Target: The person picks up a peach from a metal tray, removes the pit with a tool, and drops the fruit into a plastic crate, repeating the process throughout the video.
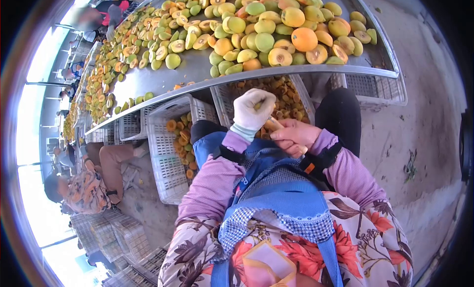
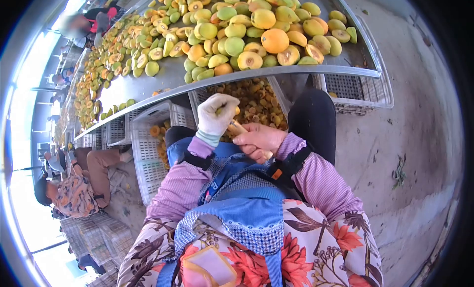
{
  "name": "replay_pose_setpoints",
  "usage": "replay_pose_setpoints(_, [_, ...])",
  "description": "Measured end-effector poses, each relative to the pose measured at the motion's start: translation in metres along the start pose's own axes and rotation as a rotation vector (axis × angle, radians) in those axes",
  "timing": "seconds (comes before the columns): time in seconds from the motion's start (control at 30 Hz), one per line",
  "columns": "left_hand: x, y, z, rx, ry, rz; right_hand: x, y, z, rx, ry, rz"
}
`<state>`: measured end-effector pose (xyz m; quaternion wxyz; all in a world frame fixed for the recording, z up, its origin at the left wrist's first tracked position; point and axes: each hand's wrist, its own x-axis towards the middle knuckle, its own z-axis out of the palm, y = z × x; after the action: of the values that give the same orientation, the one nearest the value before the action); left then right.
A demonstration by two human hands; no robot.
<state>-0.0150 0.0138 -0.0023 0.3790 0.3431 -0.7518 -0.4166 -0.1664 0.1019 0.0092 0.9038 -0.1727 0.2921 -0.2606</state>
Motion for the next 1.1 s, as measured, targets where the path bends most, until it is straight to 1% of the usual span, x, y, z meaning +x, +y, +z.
replay_pose_setpoints(0.07, [0.0, 0.006, -0.01, -0.231, -0.197, -0.25, 0.003, 0.004, -0.008, 0.091, -0.105, 0.062])
replay_pose_setpoints(0.1, [0.003, 0.012, -0.016, -0.301, -0.258, -0.321, 0.003, 0.005, -0.009, 0.101, -0.16, 0.054])
replay_pose_setpoints(0.2, [0.003, 0.019, -0.015, -0.783, -0.13, -0.477, 0.011, 0.006, -0.01, 0.119, -0.326, -0.039])
replay_pose_setpoints(0.27, [0.003, 0.013, -0.012, -1.138, -0.015, -0.619, 0.009, 0.003, -0.001, 0.057, -0.336, -0.095])
replay_pose_setpoints(0.3, [0.005, 0.006, -0.016, -1.063, 0.196, -0.558, 0.014, 0.006, -0.004, 0.066, -0.31, -0.109])
replay_pose_setpoints(0.33, [0.007, -0.002, -0.024, -0.985, 0.402, -0.497, 0.015, 0.007, -0.008, 0.154, -0.32, -0.124])
replay_pose_setpoints(0.4, [-0.007, -0.016, -0.083, 0.494, 0.371, 0.012, 0.024, 0.011, -0.016, -0.33, 0.129, -0.131])
replay_pose_setpoints(0.47, [-0.005, -0.037, -0.149, 0.122, 0.522, -0.544, 0.044, 0.047, -0.042, -1.49, 0.695, -0.331])
replay_pose_setpoints(0.5, [-0.003, -0.029, -0.169, 0.948, 0.302, -0.618, 0.031, 0.03, -0.021, -1.264, 0.658, -0.253])
replay_pose_setpoints(0.53, [0.006, -0.029, -0.178, 1.143, 0.245, -0.601, 0.037, 0.031, -0.023, -1.243, 0.67, -0.374])
replay_pose_setpoints(0.57, [0.02, -0.031, -0.18, 1.091, 0.21, -0.553, 0.038, 0.029, -0.024, -1.267, 0.737, -0.345])
replay_pose_setpoints(0.6, [0.046, -0.019, -0.172, 1.038, 0.172, -0.504, 0.037, 0.022, -0.016, -1.287, 0.806, -0.314])
replay_pose_setpoints(0.67, [0.097, -0.041, -0.154, 0.874, 0.089, -0.126, 0.043, 0.015, -0.021, -1.23, 0.805, -0.371])
replay_pose_setpoints(0.7, [0.127, -0.012, -0.126, 0.981, -0.024, -0.14, 0.045, 0.014, -0.024, -1.2, 0.804, -0.397])
replay_pose_setpoints(0.73, [0.156, -0.025, -0.113, 1.026, -0.103, 0.029, 0.047, 0.015, -0.025, -1.212, 0.768, -0.424])
replay_pose_setpoints(0.77, [0.179, -0.028, -0.092, 1.137, -0.129, 0.145, 0.048, 0.017, -0.027, -1.223, 0.733, -0.453])
replay_pose_setpoints(0.8, [0.198, -0.025, -0.075, 1.203, -0.213, 0.215, 0.048, 0.019, -0.029, -1.235, 0.701, -0.483])
replay_pose_setpoints(0.83, [0.215, -0.043, -0.063, 1.285, -0.253, 0.305, 0.047, 0.02, -0.031, -1.206, 0.638, -0.522])
replay_pose_setpoints(0.87, [0.231, -0.058, -0.054, 1.342, -0.303, 0.41, 0.046, 0.018, -0.031, -1.197, 0.65, -0.517])
replay_pose_setpoints(0.93, [0.248, -0.068, -0.047, 1.383, -0.405, 0.281, 0.04, 0.013, -0.026, -1.172, 0.674, -0.504])
replay_pose_setpoints(1.0, [0.245, -0.065, -0.052, 1.309, -0.364, 0.253, 0.038, 0.012, -0.025, -1.087, 0.692, -0.627])
replay_pose_setpoints(1.03, [0.234, -0.058, -0.054, 1.161, -0.231, 0.274, 0.037, 0.011, -0.025, -1.029, 0.69, -0.692])
replay_pose_setpoints(1.07, [0.221, -0.05, -0.052, 0.754, -0.101, 0.107, 0.037, 0.01, -0.025, -0.973, 0.684, -0.757])
replay_pose_setpoints(1.1, [0.204, -0.034, -0.051, 0.346, 0.026, -0.059, 0.041, 0.011, -0.029, -0.838, 0.636, -0.733])
